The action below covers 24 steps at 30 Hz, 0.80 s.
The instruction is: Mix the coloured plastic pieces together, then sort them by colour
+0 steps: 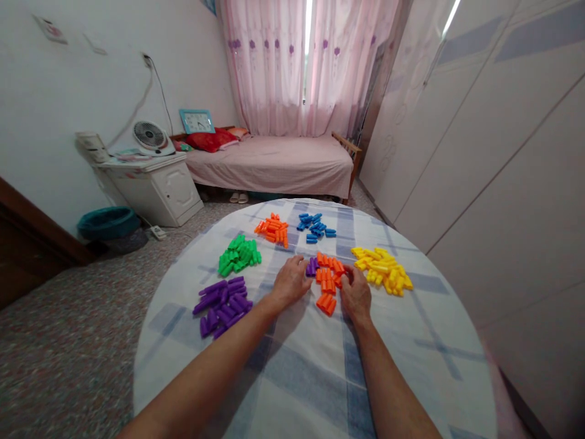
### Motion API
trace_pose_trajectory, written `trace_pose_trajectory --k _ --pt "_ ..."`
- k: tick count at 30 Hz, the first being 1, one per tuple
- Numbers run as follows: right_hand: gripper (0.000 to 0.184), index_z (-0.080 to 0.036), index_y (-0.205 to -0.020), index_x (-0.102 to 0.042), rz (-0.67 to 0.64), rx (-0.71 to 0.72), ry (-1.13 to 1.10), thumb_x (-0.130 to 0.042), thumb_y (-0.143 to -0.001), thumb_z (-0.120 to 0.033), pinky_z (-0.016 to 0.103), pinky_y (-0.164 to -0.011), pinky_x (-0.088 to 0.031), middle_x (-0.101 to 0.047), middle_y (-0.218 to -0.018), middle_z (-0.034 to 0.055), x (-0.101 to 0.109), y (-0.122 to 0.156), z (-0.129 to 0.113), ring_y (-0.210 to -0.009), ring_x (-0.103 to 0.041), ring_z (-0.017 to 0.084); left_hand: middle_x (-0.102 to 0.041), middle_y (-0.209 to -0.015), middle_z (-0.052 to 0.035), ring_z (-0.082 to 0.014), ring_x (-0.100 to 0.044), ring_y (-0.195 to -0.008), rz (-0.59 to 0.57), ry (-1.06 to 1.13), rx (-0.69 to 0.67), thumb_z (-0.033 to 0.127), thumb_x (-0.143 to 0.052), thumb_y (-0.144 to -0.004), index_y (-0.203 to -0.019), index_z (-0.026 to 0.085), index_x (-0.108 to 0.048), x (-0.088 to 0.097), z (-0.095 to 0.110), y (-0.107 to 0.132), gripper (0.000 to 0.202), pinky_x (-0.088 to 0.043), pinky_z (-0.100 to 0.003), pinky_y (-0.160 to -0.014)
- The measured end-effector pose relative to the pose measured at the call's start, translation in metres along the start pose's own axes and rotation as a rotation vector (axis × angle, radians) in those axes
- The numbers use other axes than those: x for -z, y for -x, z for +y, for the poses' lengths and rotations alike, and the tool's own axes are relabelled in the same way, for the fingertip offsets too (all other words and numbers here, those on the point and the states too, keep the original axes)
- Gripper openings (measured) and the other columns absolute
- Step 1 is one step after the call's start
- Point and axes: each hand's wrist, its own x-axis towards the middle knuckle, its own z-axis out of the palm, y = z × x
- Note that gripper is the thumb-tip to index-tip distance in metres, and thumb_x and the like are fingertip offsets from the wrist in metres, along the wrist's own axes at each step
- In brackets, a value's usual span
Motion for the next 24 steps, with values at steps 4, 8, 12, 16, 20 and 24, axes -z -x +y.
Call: trace_pose_trajectory --k 4,8,12,16,20,24 --pt "0.04 -0.017 -0.108 -0.06 -0.002 -0.007 -0.02 -0.037 -0.078 -0.029 0.035 -0.088 -0.041 -0.064 -0.106 0.0095 -0.001 0.0 0.001 -0.097 -0.056 0.022 -0.052 -0.125 -0.0107 -0.0216 -0.049 -0.117 -0.091 -0.028 0.007 0.021 -0.058 -0.077 -0.116 0.018 -0.054 -0.023 0.002 -0.032 0.039 -0.04 -0.034 -0.099" --pt "0.041 -0.015 -0.108 -0.06 -0.002 -0.011 -0.015 -0.037 -0.078 -0.031 0.035 -0.089 -0.04 -0.063 -0.107 0.0103 -0.001 0.0 0.002 -0.098 -0.056 0.022 -0.059 -0.106 -0.007 -0.0189 -0.055 -0.102 -0.132 -0.033 -0.015 0.025 -0.058 -0.077 -0.109 0.019 -0.058 -0.027 -0.002 -0.044 0.032 -0.044 -0.03 -0.09" --pt "0.04 -0.016 -0.108 -0.06 0.001 -0.002 -0.025 -0.037 -0.078 -0.03 0.034 -0.089 -0.04 -0.064 -0.107 0.0091 0.0 0.001 0.001 -0.098 -0.056 0.022 -0.057 -0.106 -0.0078 -0.0215 -0.054 -0.101 -0.132 -0.08 -0.017 0.026 -0.063 -0.069 -0.111 0.02 -0.059 -0.013 -0.005 -0.032 0.042 -0.045 -0.031 -0.088" --pt "0.04 -0.017 -0.108 -0.06 -0.002 -0.007 -0.004 -0.037 -0.079 -0.03 0.034 -0.087 -0.04 -0.064 -0.106 0.0092 -0.001 0.001 0.002 -0.096 -0.056 0.022 -0.056 -0.11 -0.0093 -0.0236 -0.052 -0.102 -0.049 -0.181 -0.069 0.027 -0.062 -0.071 -0.112 0.02 -0.059 0.024 -0.016 0.012 0.042 -0.044 -0.035 -0.09" --pt "0.041 -0.016 -0.108 -0.061 0.002 -0.005 0.018 -0.036 -0.078 -0.03 0.034 -0.086 -0.04 -0.064 -0.105 0.0099 -0.001 0.0 0.001 -0.095 -0.056 0.022 -0.054 -0.116 -0.0105 -0.0257 -0.049 -0.11 0.038 -0.25 -0.002 0.027 -0.062 -0.072 -0.117 0.02 -0.056 0.067 -0.046 0.068 0.046 -0.04 -0.039 -0.098" --pt "0.042 -0.016 -0.109 -0.06 -0.006 -0.012 0.033 -0.037 -0.078 -0.031 0.035 -0.086 -0.039 -0.064 -0.107 0.0097 -0.001 -0.001 0.001 -0.095 -0.056 0.023 -0.055 -0.116 -0.0109 -0.0278 -0.051 -0.109 0.071 -0.293 0.164 0.038 -0.062 -0.074 -0.119 0.02 -0.057 0.086 -0.078 0.107 0.049 -0.042 -0.042 -0.096"
